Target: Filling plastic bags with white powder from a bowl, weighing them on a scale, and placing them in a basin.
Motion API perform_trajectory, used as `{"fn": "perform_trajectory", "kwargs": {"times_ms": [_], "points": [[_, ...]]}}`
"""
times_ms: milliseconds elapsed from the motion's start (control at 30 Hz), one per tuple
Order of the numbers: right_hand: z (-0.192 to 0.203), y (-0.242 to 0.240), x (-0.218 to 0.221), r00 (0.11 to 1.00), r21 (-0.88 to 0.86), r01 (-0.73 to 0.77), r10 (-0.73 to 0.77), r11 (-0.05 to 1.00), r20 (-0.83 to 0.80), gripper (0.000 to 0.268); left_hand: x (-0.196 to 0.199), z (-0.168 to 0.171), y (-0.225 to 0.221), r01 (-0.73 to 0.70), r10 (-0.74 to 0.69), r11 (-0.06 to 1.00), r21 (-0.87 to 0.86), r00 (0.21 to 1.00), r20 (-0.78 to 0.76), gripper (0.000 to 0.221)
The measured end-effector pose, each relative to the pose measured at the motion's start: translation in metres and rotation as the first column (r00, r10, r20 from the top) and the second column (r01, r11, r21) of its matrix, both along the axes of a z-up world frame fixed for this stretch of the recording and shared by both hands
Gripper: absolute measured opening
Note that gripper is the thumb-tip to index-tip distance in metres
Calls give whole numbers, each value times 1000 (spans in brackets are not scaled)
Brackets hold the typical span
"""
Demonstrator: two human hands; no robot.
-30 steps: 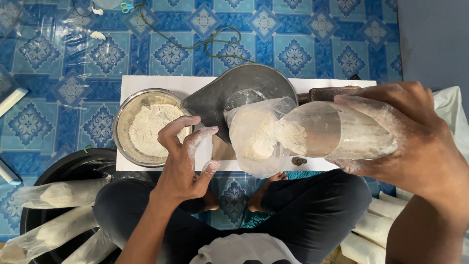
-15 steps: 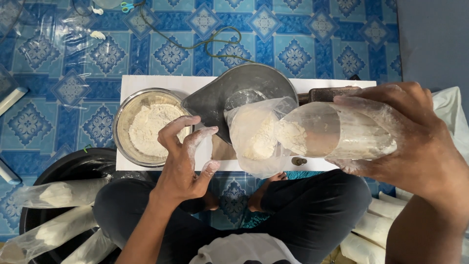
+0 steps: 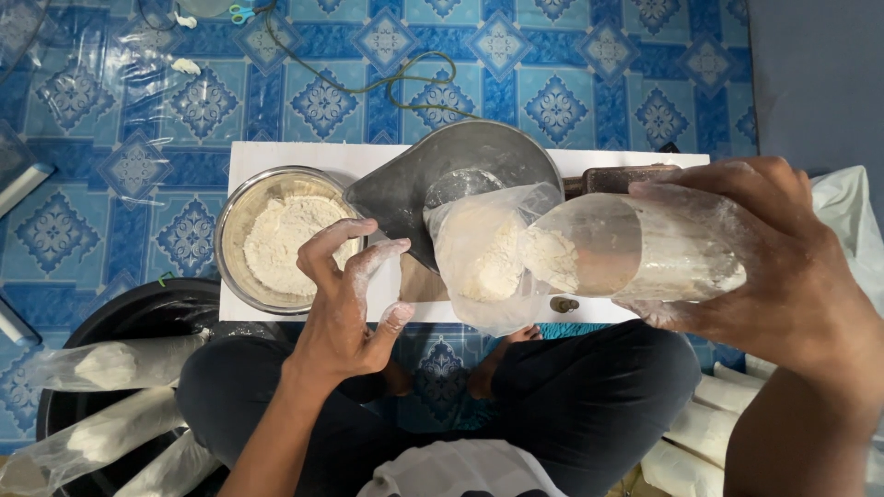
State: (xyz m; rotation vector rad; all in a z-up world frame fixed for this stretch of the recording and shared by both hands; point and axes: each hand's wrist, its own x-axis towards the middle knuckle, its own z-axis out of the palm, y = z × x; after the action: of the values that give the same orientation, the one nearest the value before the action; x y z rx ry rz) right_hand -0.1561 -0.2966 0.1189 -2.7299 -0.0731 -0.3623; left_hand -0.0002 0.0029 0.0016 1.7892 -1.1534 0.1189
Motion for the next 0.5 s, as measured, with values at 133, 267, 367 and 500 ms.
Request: {"fn": "perform_trajectory", "kwargs": {"times_ms": [133, 267, 367, 500], "points": [[9, 9, -4, 997, 166, 69, -61, 984, -48, 78, 0, 1, 5, -65, 64, 997, 39, 998, 26, 53], [24, 28, -10, 997, 41, 76, -76, 996, 8, 81, 3, 1, 16, -86, 86, 996, 11, 996, 29, 52], [33, 50, -13, 954, 287, 299, -282, 910, -97, 95, 13, -6, 34, -172, 172, 985, 1, 985, 24, 52], [42, 75, -12, 944, 401, 302, -211, 865, -255, 113, 31, -6, 59, -259, 262, 957, -130, 965, 5, 53]]}}
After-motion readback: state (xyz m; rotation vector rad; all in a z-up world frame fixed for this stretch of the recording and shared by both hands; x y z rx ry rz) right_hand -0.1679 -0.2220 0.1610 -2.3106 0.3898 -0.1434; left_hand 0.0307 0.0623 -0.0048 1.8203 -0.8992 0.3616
